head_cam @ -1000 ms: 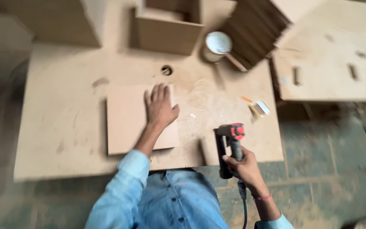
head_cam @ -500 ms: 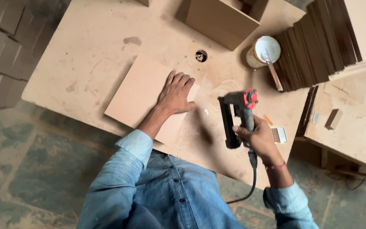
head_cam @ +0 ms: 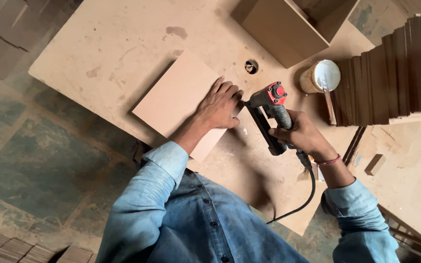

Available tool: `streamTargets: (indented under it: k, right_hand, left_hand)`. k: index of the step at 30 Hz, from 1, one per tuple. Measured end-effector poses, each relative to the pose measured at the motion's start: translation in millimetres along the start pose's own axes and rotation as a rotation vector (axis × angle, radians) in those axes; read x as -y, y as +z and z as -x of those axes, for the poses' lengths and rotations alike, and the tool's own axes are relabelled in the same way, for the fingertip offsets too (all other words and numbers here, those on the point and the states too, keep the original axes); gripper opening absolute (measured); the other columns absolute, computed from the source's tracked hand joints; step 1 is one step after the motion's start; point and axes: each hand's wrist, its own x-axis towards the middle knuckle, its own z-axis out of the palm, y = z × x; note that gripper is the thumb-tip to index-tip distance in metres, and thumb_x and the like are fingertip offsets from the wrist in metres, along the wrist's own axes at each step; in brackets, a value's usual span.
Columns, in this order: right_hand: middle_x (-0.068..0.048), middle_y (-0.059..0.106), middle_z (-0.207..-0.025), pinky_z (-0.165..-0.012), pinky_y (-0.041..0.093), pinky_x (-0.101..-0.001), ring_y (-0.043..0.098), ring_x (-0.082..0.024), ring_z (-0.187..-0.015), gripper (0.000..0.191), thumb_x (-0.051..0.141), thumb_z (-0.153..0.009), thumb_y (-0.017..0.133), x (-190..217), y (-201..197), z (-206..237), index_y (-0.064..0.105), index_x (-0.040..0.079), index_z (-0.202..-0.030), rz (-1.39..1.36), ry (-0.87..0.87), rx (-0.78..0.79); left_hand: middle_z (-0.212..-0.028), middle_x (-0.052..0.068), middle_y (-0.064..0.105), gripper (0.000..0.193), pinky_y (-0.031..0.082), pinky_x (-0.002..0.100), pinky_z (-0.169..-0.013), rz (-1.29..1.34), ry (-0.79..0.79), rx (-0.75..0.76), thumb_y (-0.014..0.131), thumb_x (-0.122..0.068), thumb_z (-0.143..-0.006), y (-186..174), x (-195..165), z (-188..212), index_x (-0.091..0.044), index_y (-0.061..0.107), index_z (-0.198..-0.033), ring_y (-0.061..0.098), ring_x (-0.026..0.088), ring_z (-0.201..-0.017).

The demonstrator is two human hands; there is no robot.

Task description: The person applies glue to the edges of a cardboard box frame using a brush, places a flat cardboard piece on top, and secures it with a nail gun. This process is repeated for multiple boxes, which are then stacked.

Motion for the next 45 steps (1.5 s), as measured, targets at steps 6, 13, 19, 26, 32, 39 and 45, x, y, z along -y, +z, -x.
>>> streamTargets:
  k: [6, 13, 19, 26, 32, 39, 45]
  right_hand:
    - [0.0, 0.057, -0.064, -0.049, 0.042, -0.0279, 0.053, -0.009, -0.056, 0.041, 0.009, -0.083, 0.073, 9.0, 1.0, 3.7, 0.067, 0.003, -0.123, 0.052, 0.009, 0.0]
    - [-0.001, 0.06, -0.063, -0.047, 0.043, -0.0287, 0.054, -0.01, -0.053, 0.045, 0.008, -0.08, 0.074, 14.2, 22.9, 29.1, 0.068, 0.004, -0.125, 0.094, 0.006, 0.051]
    - [-0.003, 0.063, -0.065, -0.05, 0.046, -0.0291, 0.056, -0.011, -0.056, 0.034, 0.009, -0.083, 0.076, 7.2, 43.4, 38.1, 0.069, -0.003, -0.114, 0.136, 0.014, 0.086]
    - [0.0, 0.06, -0.063, -0.051, 0.047, -0.0279, 0.056, -0.01, -0.056, 0.046, 0.009, -0.08, 0.074, 9.1, 54.1, 42.4, 0.068, 0.004, -0.125, 0.156, -0.055, 0.061]
    - [-0.001, 0.059, -0.062, -0.047, 0.042, -0.0283, 0.053, -0.01, -0.054, 0.043, 0.008, -0.081, 0.073, 16.0, 61.8, 48.5, 0.068, 0.004, -0.124, 0.169, 0.001, 0.03]
    - [-0.002, 0.063, -0.064, -0.047, 0.042, -0.0274, 0.054, -0.009, -0.053, 0.033, 0.008, -0.081, 0.074, 8.3, 86.8, 69.4, 0.067, 0.002, -0.113, 0.126, 0.004, 0.14]
    - [-0.003, 0.067, -0.066, -0.052, 0.05, -0.029, 0.061, -0.01, -0.059, 0.023, 0.005, -0.083, 0.074, 6.6, 109.0, 75.4, 0.066, -0.001, -0.103, 0.141, -0.061, 0.226]
  left_hand:
    - [-0.127, 0.017, 0.056, 0.082, 0.015, 0.051, -0.126, 0.041, 0.001, -0.011, 0.077, -0.033, -0.06, -0.3, 1.0, 0.2, 0.002, 0.058, -0.131, 0.042, 0.032, -0.134]
    - [-0.154, 0.035, 0.035, 0.088, 0.016, 0.053, -0.123, 0.002, -0.13, -0.167, 0.076, -0.029, -0.07, 8.1, -21.7, 62.6, 0.018, 0.047, -0.139, 0.025, 0.044, -0.148]
    - [-0.155, 0.032, 0.04, 0.071, 0.019, 0.054, -0.125, -0.082, -0.163, -0.243, 0.066, -0.018, -0.077, 20.3, -41.6, 136.9, 0.015, 0.05, -0.138, 0.03, 0.043, -0.151]
    - [-0.155, 0.03, 0.042, 0.069, 0.021, 0.052, -0.126, -0.102, -0.143, -0.299, 0.062, -0.016, -0.079, 28.9, -37.5, 147.5, 0.015, 0.051, -0.139, 0.032, 0.04, -0.151]
    - [-0.156, 0.029, 0.04, 0.07, 0.019, 0.053, -0.126, -0.074, -0.141, -0.281, 0.063, -0.018, -0.079, 23.3, -40.3, 157.8, 0.014, 0.05, -0.14, 0.03, 0.04, -0.151]
    - [-0.156, 0.029, 0.038, 0.075, 0.016, 0.064, -0.123, -0.047, -0.225, -0.298, 0.071, -0.029, -0.079, 13.4, -46.4, 207.0, 0.011, 0.051, -0.14, 0.027, 0.044, -0.15]
    - [-0.158, 0.026, 0.038, 0.076, 0.016, 0.064, -0.124, -0.08, -0.225, -0.344, 0.073, -0.031, -0.081, 14.8, -46.2, 221.9, 0.008, 0.052, -0.143, 0.027, 0.041, -0.153]
